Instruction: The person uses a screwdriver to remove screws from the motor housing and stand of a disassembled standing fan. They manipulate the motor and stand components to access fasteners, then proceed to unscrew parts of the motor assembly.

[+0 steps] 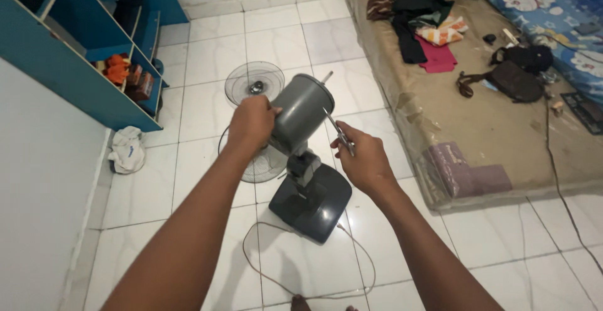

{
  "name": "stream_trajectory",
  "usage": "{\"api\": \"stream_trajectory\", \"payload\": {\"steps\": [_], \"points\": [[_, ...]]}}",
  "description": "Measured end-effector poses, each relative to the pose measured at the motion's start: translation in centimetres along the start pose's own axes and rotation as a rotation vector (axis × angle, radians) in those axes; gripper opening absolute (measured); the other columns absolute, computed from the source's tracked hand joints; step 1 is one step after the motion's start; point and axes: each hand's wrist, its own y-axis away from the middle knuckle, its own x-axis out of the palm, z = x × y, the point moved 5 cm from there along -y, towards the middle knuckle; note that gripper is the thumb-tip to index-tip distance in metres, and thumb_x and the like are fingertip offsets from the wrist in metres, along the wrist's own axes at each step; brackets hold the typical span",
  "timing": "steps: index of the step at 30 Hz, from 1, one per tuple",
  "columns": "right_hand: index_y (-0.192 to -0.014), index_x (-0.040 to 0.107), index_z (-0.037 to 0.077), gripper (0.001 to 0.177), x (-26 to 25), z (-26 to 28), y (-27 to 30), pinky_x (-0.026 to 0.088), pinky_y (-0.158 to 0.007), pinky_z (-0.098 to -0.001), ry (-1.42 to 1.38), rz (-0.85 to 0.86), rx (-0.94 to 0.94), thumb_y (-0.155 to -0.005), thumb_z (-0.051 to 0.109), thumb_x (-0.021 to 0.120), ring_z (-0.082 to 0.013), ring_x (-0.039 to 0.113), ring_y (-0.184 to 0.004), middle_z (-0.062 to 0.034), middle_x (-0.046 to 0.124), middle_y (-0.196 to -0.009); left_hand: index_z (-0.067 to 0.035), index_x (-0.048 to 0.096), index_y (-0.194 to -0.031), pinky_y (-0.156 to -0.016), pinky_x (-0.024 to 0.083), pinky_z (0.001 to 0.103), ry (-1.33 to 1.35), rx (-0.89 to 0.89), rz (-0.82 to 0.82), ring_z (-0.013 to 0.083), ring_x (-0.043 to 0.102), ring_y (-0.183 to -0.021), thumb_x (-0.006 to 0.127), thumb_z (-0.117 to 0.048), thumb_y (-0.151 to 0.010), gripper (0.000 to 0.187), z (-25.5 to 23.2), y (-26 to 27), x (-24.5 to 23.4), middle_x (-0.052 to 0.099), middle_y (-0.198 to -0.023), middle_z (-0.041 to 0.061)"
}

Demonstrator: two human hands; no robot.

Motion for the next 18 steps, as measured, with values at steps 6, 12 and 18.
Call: {"api": "stream_trajectory", "payload": {"steps": [6,12,18], "points": [[-0.141,0.059,0.010,0.047,-0.4,-0.1,1.0,0.059,-0.078,-0.0324,0.003,0.010,-0.017,-0.094,0.004,0.055,-0.0170,0.078,-0.084,-0.0093,0.078,-0.097,0.002,0.071,-0.093,-0.075,0.057,0.048,0.011,-0.014,0.009,0.0387,0.073,-0.082,0.069,-0.031,-0.094,0.033,1.0,-0.5,1.1,0.073,-0.087,0.024],[-0.137,0.063,0.007,0.044,0.2,-1.3,0.3,0.057,-0.067,-0.0283,-0.155,-0.040,0.011,-0.094,0.003,0.057,-0.0128,0.076,-0.079,-0.0055,0.080,-0.096,0.000,0.056,-0.115,-0.075,0.056,0.055,-0.303,0.128,0.057,0.0437,0.072,-0.083,0.046,-0.033,-0.106,0.035,0.9,-0.7,2.5,0.072,-0.084,0.025],[-0.141,0.058,0.001,0.042,4.9,-7.0,2.7,0.054,-0.061,-0.0237,-0.687,-0.161,0.060,-0.099,0.005,0.059,-0.0121,0.069,-0.082,-0.0072,0.076,-0.099,-0.004,0.055,-0.119,-0.071,0.055,0.056,-0.562,0.307,0.169,0.0458,0.070,-0.076,0.036,-0.037,-0.109,0.038,1.6,-1.1,2.1,0.070,-0.079,0.026]]}}
